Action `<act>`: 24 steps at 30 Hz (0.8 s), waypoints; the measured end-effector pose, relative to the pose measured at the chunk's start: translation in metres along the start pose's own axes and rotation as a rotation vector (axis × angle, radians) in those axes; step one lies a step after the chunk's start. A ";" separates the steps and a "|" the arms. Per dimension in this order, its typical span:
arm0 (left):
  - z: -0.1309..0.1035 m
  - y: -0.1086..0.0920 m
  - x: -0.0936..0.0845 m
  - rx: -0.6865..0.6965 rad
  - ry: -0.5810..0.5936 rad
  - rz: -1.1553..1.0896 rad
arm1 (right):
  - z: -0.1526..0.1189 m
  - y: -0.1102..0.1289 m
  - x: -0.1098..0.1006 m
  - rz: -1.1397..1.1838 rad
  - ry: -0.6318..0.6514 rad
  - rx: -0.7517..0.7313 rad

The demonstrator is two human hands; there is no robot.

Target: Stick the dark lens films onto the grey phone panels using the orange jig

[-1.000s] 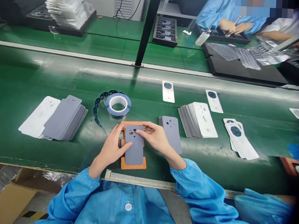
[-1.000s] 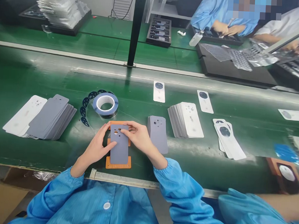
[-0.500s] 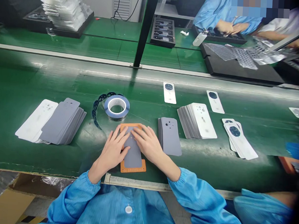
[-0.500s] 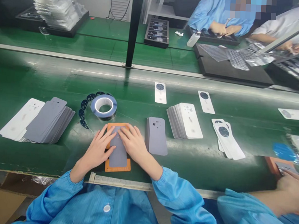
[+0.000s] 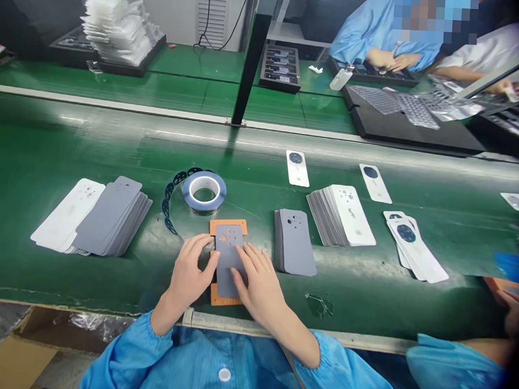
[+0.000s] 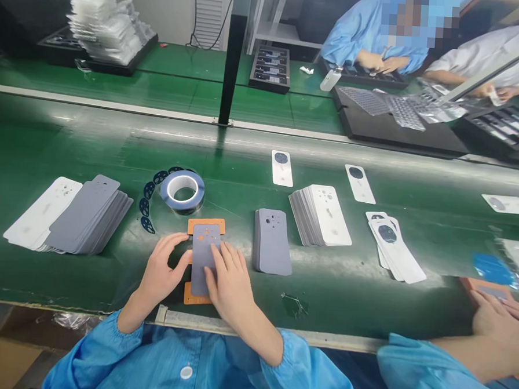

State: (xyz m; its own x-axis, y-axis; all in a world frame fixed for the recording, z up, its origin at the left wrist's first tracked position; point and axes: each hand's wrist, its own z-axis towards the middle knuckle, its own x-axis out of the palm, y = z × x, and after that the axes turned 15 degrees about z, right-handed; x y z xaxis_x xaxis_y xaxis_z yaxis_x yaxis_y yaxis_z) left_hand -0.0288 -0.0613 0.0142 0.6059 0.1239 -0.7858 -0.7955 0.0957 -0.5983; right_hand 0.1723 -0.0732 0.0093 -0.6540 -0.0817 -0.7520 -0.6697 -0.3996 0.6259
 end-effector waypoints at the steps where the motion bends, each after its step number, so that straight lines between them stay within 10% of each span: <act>1: -0.001 -0.002 -0.003 -0.075 0.006 -0.063 | -0.002 0.008 -0.006 0.066 -0.012 -0.021; 7: 0.000 -0.006 -0.015 -0.340 0.244 -0.385 | 0.008 0.030 -0.031 0.552 0.094 0.078; 14: 0.011 -0.012 -0.006 -0.349 0.371 -0.740 | 0.039 -0.009 -0.023 1.098 0.129 0.501; 17: 0.015 -0.010 -0.013 -0.348 0.241 -0.680 | 0.076 -0.039 -0.039 1.125 -0.014 0.497; 24: 0.015 0.015 -0.036 -0.161 -0.500 0.019 | 0.236 -0.120 -0.046 0.685 -0.208 0.444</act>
State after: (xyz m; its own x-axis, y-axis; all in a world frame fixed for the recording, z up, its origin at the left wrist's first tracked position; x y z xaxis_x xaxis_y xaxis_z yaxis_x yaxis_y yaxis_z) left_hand -0.0626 -0.0497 0.0354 0.4868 0.5844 -0.6492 -0.7725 -0.0589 -0.6323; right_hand 0.1993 0.1943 0.0173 -0.9885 0.0117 -0.1505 -0.1492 0.0766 0.9858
